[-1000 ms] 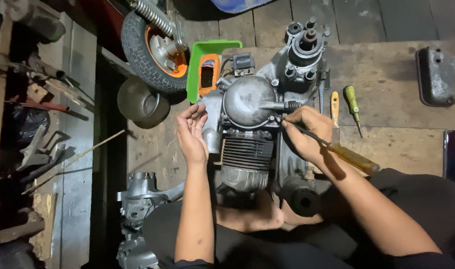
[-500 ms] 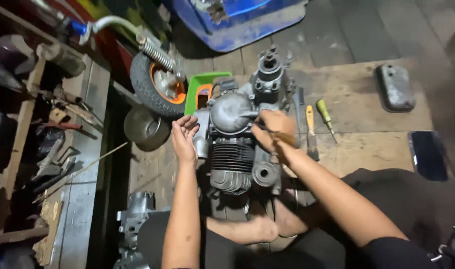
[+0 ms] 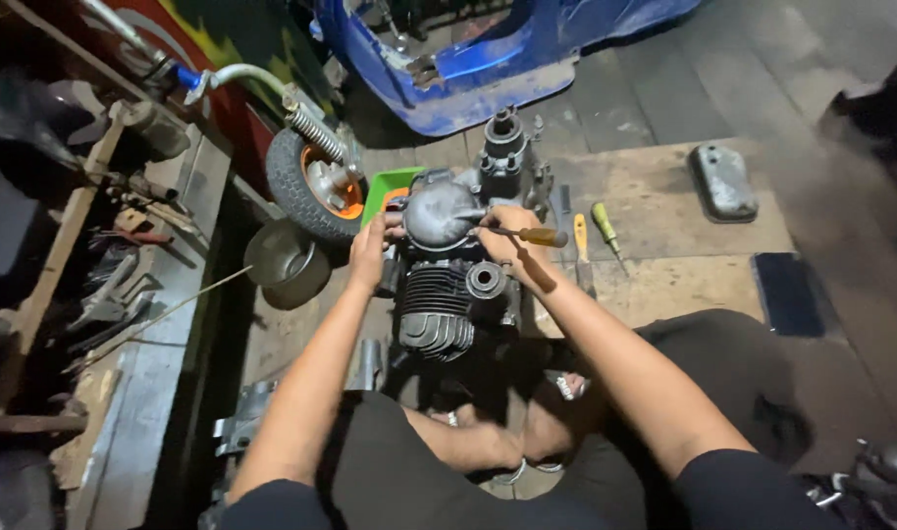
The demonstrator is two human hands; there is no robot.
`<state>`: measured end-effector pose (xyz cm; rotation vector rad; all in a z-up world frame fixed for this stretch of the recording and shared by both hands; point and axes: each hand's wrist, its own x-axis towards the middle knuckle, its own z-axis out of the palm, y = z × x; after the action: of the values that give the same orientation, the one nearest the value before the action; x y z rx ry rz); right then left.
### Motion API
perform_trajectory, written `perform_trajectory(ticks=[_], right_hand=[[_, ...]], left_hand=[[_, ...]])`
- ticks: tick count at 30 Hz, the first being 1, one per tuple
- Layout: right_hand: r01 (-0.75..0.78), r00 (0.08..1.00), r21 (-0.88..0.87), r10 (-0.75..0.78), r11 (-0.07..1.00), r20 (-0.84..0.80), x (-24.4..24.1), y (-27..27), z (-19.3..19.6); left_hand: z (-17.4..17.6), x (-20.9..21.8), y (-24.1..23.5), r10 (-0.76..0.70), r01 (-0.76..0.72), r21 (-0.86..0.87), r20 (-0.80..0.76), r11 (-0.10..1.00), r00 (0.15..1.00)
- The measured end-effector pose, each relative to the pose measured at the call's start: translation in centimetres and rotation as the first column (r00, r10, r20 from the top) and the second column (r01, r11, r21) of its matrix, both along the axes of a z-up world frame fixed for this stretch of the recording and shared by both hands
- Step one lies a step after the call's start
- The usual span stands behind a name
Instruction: Repairing a motorcycle engine by prying a cover with a screwdriver and cleaning it with a brush
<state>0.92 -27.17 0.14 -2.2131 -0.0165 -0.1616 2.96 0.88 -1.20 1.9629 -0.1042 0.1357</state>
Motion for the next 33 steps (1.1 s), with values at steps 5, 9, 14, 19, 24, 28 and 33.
perform_trajectory(ticks=[5,9,14,19,24,28,33], right_hand=[[0.035,0.998,-0.019,-0.036,0.999,-0.05,1.5,-0.6,-1.7],[0.043,0.998,-0.049,-0.045,0.998,-0.041,1.7,-1.1,-1.9],[-0.046,0.975,-0.359,0.121,0.932,0.188,2.5,-2.1,-2.9],[0.052,0.996,-0.381,-0.021,0.923,0.083,0.3,-1.3,0.7],[-0.052,0.983,-0.441,0.124,0.896,0.135,1.2,-3.0,-2.1],[-0.029,0.998,-0.294,0.045,0.956,0.05,-0.3,-1.7,0.5],[0.01,0.997,-0.071,-0.016,0.997,-0.08,-1.6,-0.7,2.1]], left_hand=[[2.0,3.8,1.5,-0.212,0.079,-0.331,-0.386,0.94,0.898],[0.5,7.5,0.4,-0.17,0.099,-0.168,-0.49,0.981,0.855],[10.0,1.4,-6.1,0.153,0.038,0.516,-0.323,0.856,0.934],[7.7,2.5,-6.1,0.047,-0.262,0.6,0.349,0.756,0.936],[7.4,-1.2,-3.5,-0.133,-0.051,0.623,0.245,0.781,0.96],[7.8,-1.9,-2.1,-0.178,-0.009,0.646,0.225,0.764,0.958],[8.8,-1.3,-2.4,-0.149,0.03,0.503,0.198,0.864,0.969]])
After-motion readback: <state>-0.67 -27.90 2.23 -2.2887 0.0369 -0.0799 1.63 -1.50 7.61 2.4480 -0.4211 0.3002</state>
